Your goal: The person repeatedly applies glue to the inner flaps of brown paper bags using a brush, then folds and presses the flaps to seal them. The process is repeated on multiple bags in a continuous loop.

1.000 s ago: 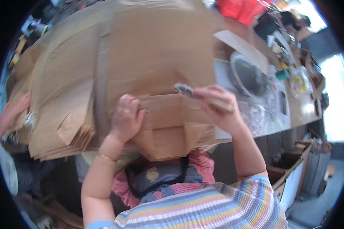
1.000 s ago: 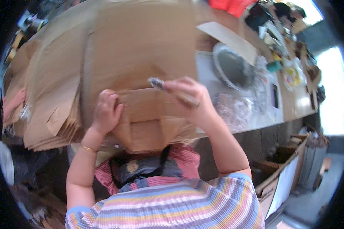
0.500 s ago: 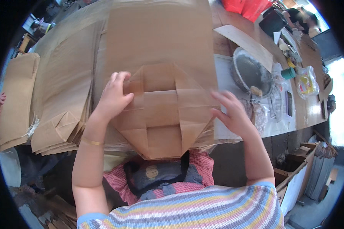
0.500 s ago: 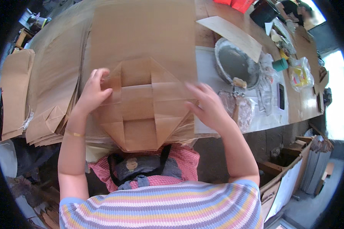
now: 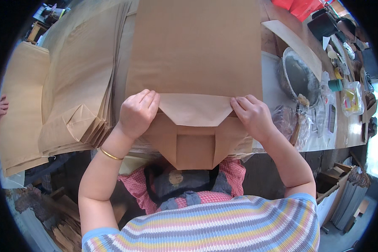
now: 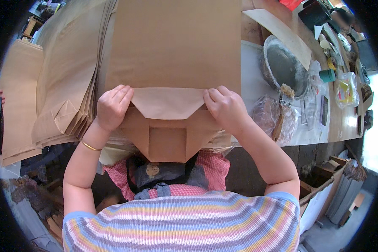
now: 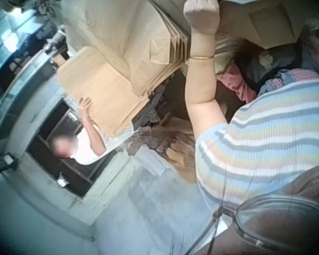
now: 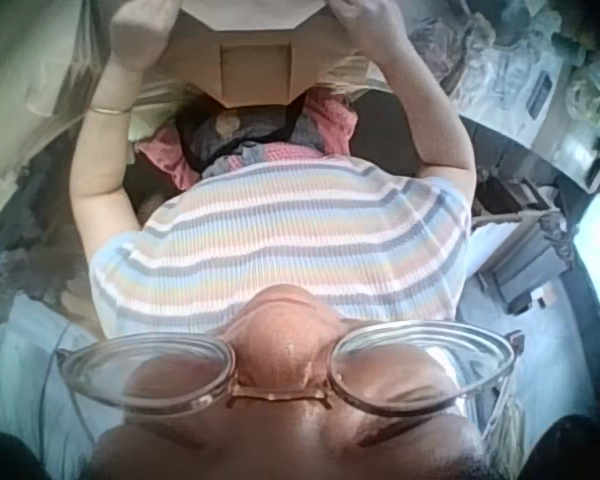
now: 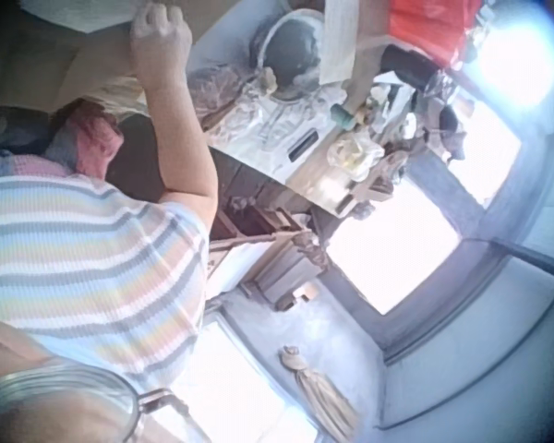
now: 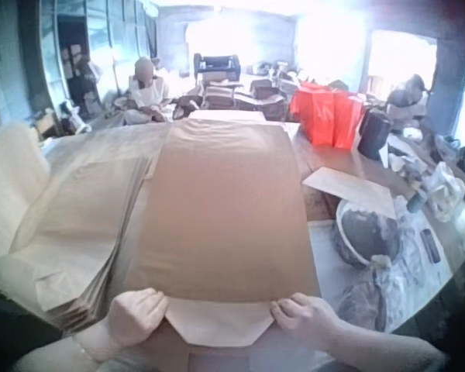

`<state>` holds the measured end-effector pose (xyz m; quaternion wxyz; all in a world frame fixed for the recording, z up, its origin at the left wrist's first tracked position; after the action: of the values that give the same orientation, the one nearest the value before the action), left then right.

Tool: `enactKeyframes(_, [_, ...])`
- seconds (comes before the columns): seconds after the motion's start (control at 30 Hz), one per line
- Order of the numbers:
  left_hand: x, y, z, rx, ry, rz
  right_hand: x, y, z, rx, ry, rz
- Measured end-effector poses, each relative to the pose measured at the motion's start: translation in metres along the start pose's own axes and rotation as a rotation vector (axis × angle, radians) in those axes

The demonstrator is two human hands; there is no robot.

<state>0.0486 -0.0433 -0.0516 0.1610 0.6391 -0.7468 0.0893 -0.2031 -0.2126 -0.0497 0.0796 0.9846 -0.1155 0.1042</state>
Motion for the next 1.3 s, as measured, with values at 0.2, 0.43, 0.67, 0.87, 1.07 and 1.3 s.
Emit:
enactKeyframes(0.2, [-0.027,0.047,-0.020,-0.053,-0.279,-0.018,-0.016,-0.040,-0.024,-0.010,-0.200,-0.058])
enactKeyframes(0.43, [-0.014,0.030,-0.023,-0.656,-0.371,-0.184,-0.037,-0.033,-0.026,0.305,-0.070,0.080])
enactKeyframes(0.67, [-0.023,0.036,-0.016,-0.681,-0.407,-0.098,-0.058,-0.083,-0.013,0.302,0.025,0.256])
enactKeyframes(0.87, [-0.033,0.036,-0.028,-0.661,-0.240,-0.113,-0.072,-0.059,0.000,0.476,0.161,0.333])
enactKeyframes(1.07, [-0.013,0.015,-0.011,-0.822,0.008,-0.428,-0.021,-0.027,-0.005,0.696,0.198,0.541])
enactKeyframes(1.3, [-0.002,0.027,0.018,-0.422,0.188,-0.469,-0.011,-0.034,0.023,0.590,0.175,0.709])
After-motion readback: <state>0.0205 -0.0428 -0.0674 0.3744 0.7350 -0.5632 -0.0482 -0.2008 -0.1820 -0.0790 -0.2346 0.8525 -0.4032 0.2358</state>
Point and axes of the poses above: each hand's wrist, its own x-axis towards the middle knuckle, its own z-axis out of the palm, y = z × x, the point moved 3 cm from there along x, towards the middle knuckle, and after that the axes turned 9 degrees about -x, right-handed, at the moved point
